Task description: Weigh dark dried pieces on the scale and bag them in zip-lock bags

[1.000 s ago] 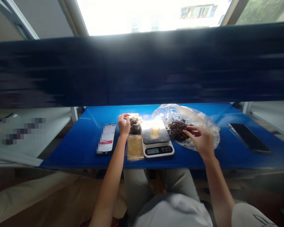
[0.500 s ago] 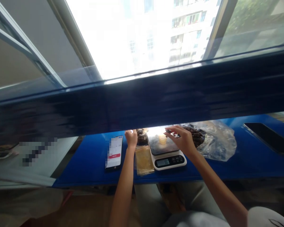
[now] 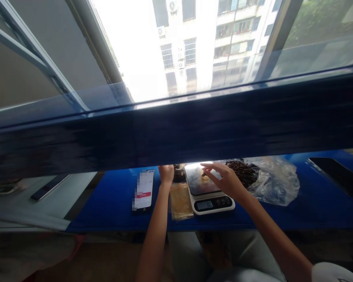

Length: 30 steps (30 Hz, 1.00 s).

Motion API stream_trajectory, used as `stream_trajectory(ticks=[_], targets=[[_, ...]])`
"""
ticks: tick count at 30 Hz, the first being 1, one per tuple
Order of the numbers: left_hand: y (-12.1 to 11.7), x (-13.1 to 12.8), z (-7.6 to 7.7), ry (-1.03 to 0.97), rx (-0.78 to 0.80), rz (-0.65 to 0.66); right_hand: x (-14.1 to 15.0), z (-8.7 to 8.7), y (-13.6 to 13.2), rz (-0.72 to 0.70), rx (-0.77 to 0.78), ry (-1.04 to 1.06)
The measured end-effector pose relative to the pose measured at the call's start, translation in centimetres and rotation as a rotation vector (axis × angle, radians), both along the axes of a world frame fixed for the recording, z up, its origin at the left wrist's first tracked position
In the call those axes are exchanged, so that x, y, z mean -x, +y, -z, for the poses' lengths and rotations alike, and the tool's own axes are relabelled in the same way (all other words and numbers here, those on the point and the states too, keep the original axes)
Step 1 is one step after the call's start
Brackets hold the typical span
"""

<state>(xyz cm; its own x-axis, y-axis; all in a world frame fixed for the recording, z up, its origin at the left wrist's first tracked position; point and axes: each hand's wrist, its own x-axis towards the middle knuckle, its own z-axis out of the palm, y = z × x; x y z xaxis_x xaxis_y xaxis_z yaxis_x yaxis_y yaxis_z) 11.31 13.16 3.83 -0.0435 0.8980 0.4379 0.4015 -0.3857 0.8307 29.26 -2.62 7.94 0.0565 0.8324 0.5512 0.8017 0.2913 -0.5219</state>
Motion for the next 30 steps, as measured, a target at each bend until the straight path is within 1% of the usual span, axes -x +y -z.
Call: stream_trajectory(ticks=[2,4,5,8,9,11,13,15,18,21,24,27,30], targets=[[-0.1,0.0,0.0,0.007,-0.001,0.005,-0.1,-0.5,0.4,-0.001,0.024,0.011],[-0.1,0.0,0.0,0.021,0.003,0.009,-0.2,-1.1,1.6,-0.002,0.065,0.019],[-0.1,0.0,0.0,0.033,0.007,0.005,-0.3,-1.4,2.5,-0.004,0.094,0.028],[0.1,0.0,0.1,0.080,0.005,-0.007,-0.4,-2.0,6.2,-0.101,0.264,0.053],[0.1,0.1,0.1,0.090,0.001,-0.007,-0.4,-2.1,7.4,-0.120,0.297,0.058],[0.3,0.2,0.2,0.088,-0.003,-0.004,-0.6,-2.2,9.3,-0.134,0.327,0.066],[0.3,0.4,0.1,0.073,0.000,-0.013,-0.9,-2.0,10.1,-0.150,0.348,0.077],[0.4,0.5,0.1,0.065,0.000,-0.033,-1.1,-1.6,10.1,-0.162,0.369,0.092],[0.4,0.5,-0.1,0.066,0.008,-0.065,-1.4,-1.0,9.4,-0.156,0.407,0.121],[0.4,0.4,-0.2,0.068,0.037,-0.085,-1.5,-0.8,9.1,-0.144,0.452,0.151],[0.4,0.3,-0.4,0.068,0.068,-0.099,-1.7,-1.1,9.5,-0.134,0.472,0.177],[0.5,0.3,-0.5,0.061,0.083,-0.111,-2.2,-1.7,9.6,-0.127,0.453,0.201],[0.5,0.3,-0.5,0.049,0.070,-0.104,-2.7,-2.0,8.6,-0.122,0.415,0.223]])
